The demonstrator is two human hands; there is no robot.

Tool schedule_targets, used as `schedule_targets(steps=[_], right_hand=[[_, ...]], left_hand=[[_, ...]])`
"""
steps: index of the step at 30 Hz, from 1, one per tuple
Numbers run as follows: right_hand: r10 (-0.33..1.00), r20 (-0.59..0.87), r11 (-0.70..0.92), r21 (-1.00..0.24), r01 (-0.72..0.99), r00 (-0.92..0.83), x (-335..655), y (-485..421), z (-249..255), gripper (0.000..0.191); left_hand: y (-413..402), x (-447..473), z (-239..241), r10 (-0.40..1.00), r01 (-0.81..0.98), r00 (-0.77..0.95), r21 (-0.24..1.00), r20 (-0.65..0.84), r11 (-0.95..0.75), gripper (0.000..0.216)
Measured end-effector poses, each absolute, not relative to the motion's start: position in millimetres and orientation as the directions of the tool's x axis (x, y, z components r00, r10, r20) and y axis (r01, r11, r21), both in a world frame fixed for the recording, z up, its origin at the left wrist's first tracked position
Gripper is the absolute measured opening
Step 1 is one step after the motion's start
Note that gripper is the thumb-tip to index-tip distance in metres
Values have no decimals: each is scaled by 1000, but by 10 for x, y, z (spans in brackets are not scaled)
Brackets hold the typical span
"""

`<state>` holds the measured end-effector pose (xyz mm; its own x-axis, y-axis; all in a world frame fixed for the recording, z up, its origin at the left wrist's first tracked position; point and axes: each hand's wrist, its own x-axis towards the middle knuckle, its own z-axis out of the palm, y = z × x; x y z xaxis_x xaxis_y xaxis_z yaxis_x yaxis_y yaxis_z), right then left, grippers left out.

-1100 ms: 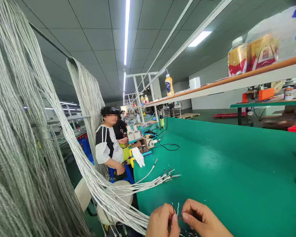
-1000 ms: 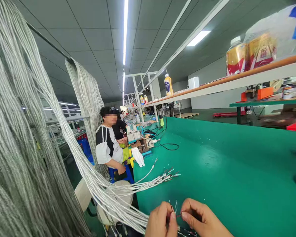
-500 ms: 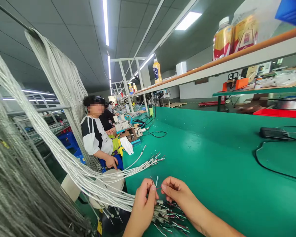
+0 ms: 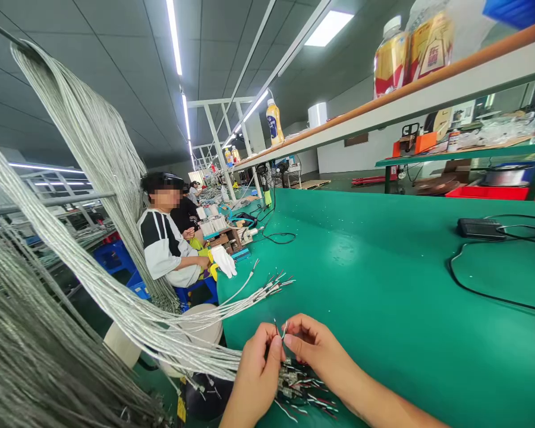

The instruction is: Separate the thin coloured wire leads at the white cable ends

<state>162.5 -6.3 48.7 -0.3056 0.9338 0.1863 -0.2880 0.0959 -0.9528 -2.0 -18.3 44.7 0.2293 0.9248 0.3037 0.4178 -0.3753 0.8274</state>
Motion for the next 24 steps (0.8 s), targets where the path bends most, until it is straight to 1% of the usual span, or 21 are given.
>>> schedule_targets(steps=[5, 11, 17, 21, 24], right_hand=[[943, 157, 72, -957, -279, -293, 1618, -68, 496, 38], [948, 141, 77, -971, -226, -284, 1618, -76, 521, 37], [959, 117, 54, -970, -236, -260, 1611, -85, 543, 38], [958, 117, 63, -976, -208, -261, 1614, -80, 524, 39], [956, 123, 67, -975, -210, -267, 1613, -77, 503, 39]], left_hand=[[-190, -12, 466, 921, 431, 246, 817, 303, -384, 30], [-182, -23, 424, 929, 401, 222, 840, 297, -365, 31], [-181, -23, 402, 932, 400, 201, 844, 300, -358, 31], [-171, -32, 371, 939, 360, 183, 869, 291, -339, 32], [-167, -38, 358, 938, 365, 183, 866, 293, -342, 31]])
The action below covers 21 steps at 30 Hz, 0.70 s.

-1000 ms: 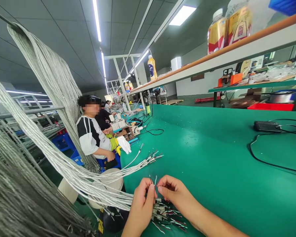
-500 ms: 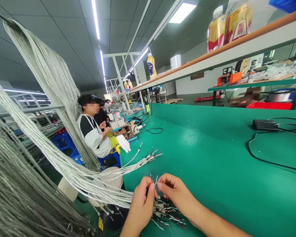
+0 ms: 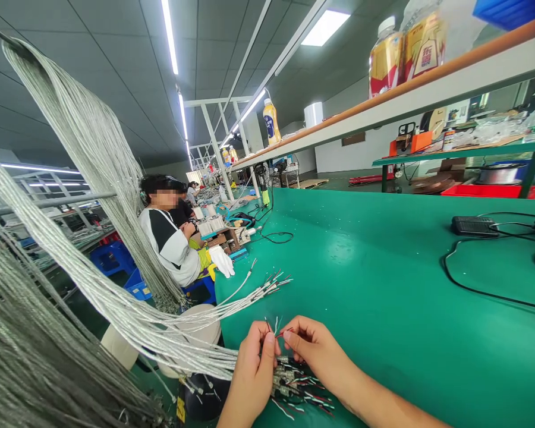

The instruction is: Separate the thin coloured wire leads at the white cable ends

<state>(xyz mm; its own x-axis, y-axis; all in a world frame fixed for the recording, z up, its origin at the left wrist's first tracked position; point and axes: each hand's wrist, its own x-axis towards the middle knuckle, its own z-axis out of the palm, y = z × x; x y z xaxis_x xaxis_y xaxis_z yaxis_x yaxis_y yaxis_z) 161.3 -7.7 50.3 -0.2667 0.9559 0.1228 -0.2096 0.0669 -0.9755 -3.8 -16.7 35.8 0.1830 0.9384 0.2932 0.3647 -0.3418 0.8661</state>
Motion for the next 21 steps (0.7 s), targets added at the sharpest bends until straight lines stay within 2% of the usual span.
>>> schedule_targets(steps=[21], right_hand=[[969, 125, 76, -971, -226, -212, 1635, -84, 487, 41]], left_hand=[[-188, -41, 365, 939, 334, 180, 880, 293, -338, 31]])
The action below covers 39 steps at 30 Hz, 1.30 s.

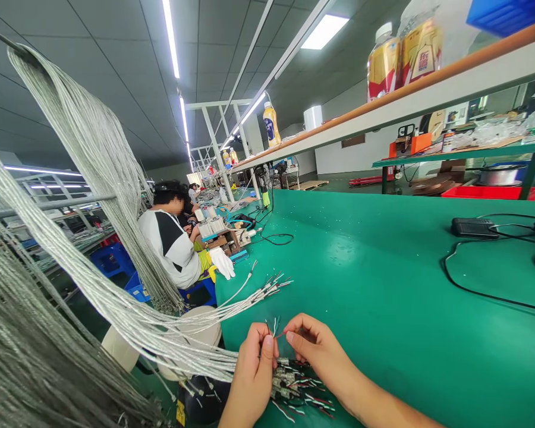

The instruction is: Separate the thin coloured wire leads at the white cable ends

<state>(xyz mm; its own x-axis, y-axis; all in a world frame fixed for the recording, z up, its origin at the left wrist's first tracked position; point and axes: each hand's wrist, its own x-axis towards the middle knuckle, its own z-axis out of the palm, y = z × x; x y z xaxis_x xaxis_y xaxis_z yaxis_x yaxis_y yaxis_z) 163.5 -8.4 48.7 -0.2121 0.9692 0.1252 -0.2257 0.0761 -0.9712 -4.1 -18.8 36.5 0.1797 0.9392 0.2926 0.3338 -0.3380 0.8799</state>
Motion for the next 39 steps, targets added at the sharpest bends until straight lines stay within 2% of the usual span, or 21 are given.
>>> schedule_targets(steps=[5, 8, 11, 16, 22, 25, 30, 33, 39], right_hand=[[971, 131, 79, -966, -244, -202, 1644, -102, 485, 37], [961, 226, 191, -959, -209, -158, 1646, -117, 485, 33], [925, 364, 365, -931, -14, -105, 1651, -161, 497, 30], [886, 435, 461, -861, 214, -160, 1650, -235, 498, 23], [764, 610, 628, -626, 463, -211, 1691, -276, 499, 14], [745, 611, 655, -596, 464, -267, 1688, -290, 501, 12], [809, 549, 588, -737, 335, -212, 1646, -298, 500, 12], [818, 549, 574, -773, 270, -169, 1642, -301, 518, 14], [815, 566, 574, -756, 314, -126, 1654, -283, 498, 11]], left_hand=[[-191, -49, 367, 929, 395, 205, 842, 310, -368, 31], [-193, -42, 383, 923, 437, 222, 814, 316, -383, 31], [-191, -37, 382, 922, 449, 235, 807, 307, -383, 30], [-182, -38, 360, 915, 439, 245, 804, 321, -400, 29], [-216, -14, 415, 921, 479, 223, 786, 320, -390, 27], [-240, -3, 436, 927, 495, 182, 784, 328, -374, 21], [-266, -5, 453, 919, 503, 190, 769, 346, -394, 18], [-255, -2, 463, 918, 530, 215, 750, 334, -397, 19], [-211, 30, 463, 932, 524, 216, 771, 290, -362, 22]])
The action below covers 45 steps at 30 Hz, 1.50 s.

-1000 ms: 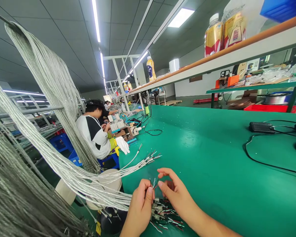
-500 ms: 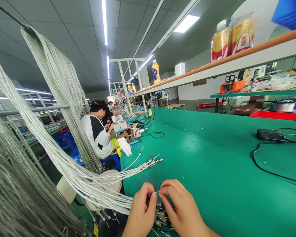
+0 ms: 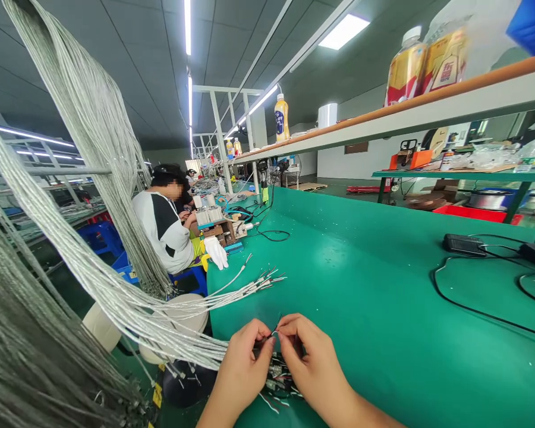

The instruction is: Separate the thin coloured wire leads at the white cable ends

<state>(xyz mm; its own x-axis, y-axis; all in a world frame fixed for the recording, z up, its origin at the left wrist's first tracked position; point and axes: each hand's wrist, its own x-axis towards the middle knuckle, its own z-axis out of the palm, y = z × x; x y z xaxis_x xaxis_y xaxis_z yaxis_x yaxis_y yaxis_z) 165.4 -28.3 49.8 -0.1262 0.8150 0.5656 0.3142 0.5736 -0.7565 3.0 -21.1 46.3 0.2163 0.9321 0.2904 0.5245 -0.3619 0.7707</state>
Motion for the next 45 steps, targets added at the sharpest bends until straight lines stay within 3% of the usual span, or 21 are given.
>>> schedule_targets(steps=[7, 15, 20, 29, 45], right_hand=[[833, 528, 550, -755, 357, -167, 1624, -251, 441, 18], [856, 474, 518, -774, 364, -208, 1644, -236, 422, 13], [807, 525, 591, -729, 346, -271, 1645, -242, 388, 17], [829, 527, 557, -758, 338, -185, 1615, -220, 292, 31], [805, 585, 593, -786, 176, -100, 1603, -187, 313, 32]], left_hand=[[-202, 18, 473, 934, 507, 214, 784, 287, -357, 16], [-219, 7, 449, 903, 510, 259, 745, 344, -430, 14], [-227, 4, 455, 895, 531, 287, 720, 343, -446, 10], [-270, -11, 479, 888, 546, 322, 701, 328, -458, 14], [-274, -15, 472, 902, 489, 241, 758, 358, -432, 18]])
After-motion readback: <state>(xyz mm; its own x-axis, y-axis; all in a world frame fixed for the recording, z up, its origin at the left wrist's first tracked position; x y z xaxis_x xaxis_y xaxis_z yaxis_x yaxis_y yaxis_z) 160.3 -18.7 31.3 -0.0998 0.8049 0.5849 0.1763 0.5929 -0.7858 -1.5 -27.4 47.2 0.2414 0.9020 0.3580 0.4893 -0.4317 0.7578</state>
